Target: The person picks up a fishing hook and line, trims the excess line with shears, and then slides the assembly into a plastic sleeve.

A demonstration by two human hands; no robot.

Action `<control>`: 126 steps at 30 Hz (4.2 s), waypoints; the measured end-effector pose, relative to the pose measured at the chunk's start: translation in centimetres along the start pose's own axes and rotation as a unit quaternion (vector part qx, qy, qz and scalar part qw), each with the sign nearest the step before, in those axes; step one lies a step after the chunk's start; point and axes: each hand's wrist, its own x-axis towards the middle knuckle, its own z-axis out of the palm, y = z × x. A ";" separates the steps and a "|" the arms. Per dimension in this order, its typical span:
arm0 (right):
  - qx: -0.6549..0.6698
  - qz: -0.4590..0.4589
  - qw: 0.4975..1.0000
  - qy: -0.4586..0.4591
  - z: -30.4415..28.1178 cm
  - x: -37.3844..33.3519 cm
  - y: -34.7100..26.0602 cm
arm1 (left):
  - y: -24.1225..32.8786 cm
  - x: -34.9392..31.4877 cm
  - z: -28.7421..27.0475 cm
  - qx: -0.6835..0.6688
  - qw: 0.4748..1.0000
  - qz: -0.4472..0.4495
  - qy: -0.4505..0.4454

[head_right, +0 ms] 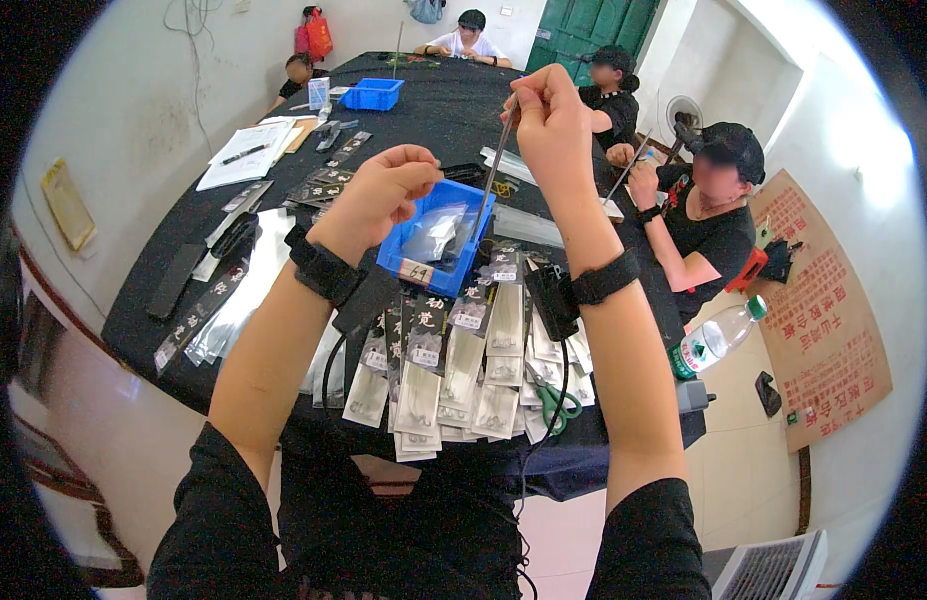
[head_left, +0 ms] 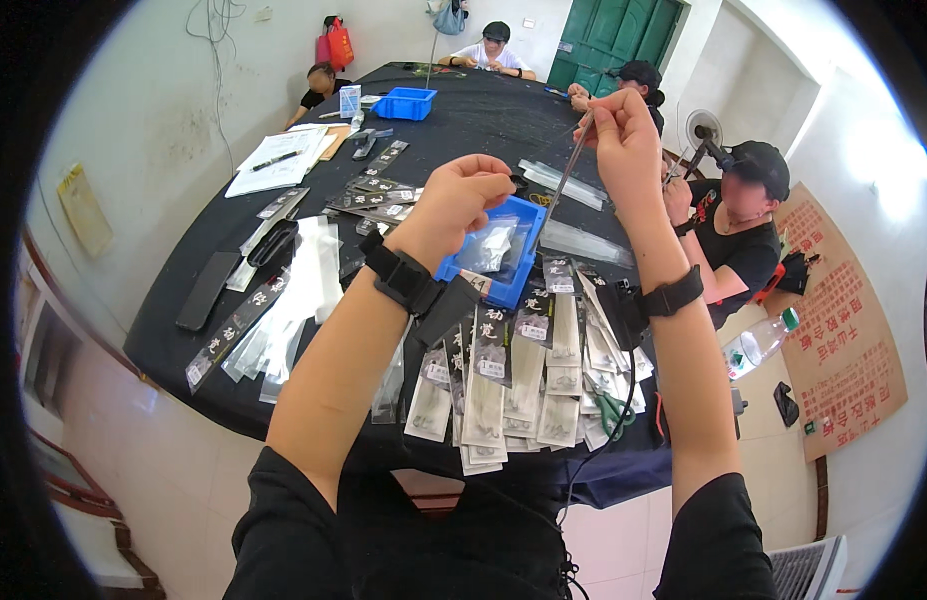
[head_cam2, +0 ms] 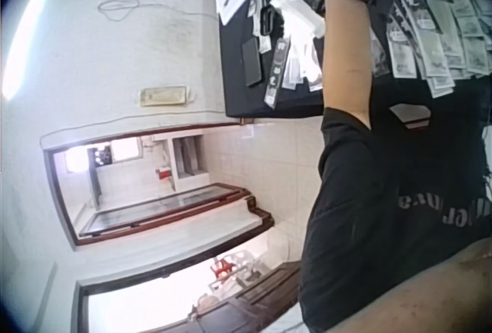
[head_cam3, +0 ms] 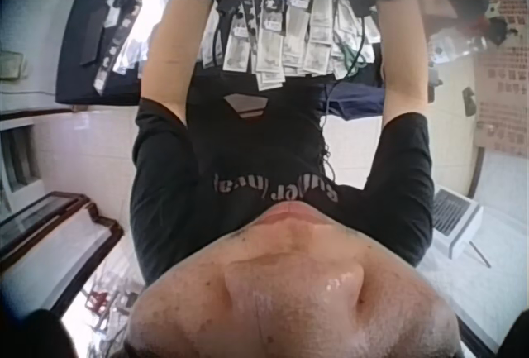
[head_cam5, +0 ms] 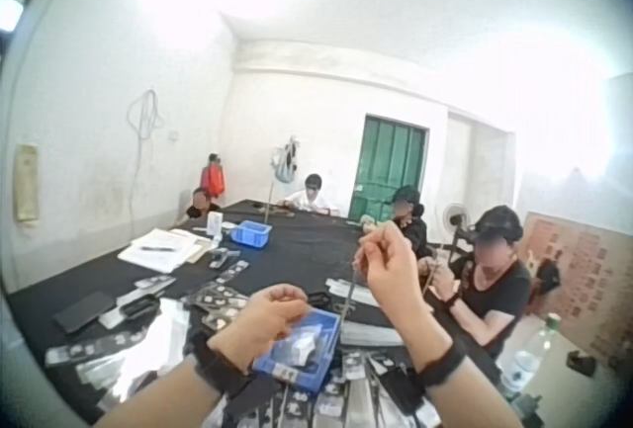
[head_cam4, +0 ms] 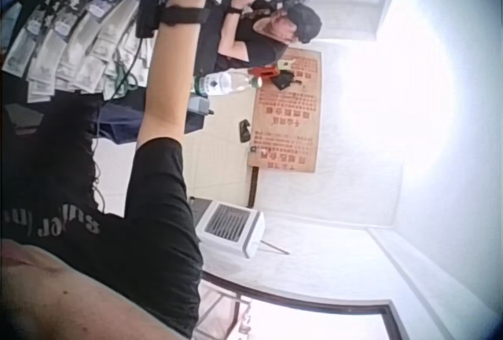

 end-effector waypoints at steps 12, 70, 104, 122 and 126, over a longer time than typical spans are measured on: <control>0.025 0.016 1.000 0.004 0.1 -0.3 0.2 | 1.1 -0.5 1.3 0.023 0.977 -0.167 -0.129; 0.055 0.026 0.998 0.007 0.2 -0.9 0.6 | -5.3 -1.2 1.2 -0.052 0.997 -0.054 0.018; -0.225 -0.026 0.677 -0.700 20.5 -7.6 -7.7 | -10.9 2.0 0.4 -0.068 0.977 0.123 -0.159; -0.275 -0.142 0.633 -0.709 23.4 -11.4 -4.9 | -9.6 1.0 -0.6 -0.144 0.967 -0.032 -0.206; -0.194 -0.132 0.708 -0.667 23.8 -9.8 -4.4 | -9.2 1.2 -0.7 -0.130 0.969 -0.064 -0.202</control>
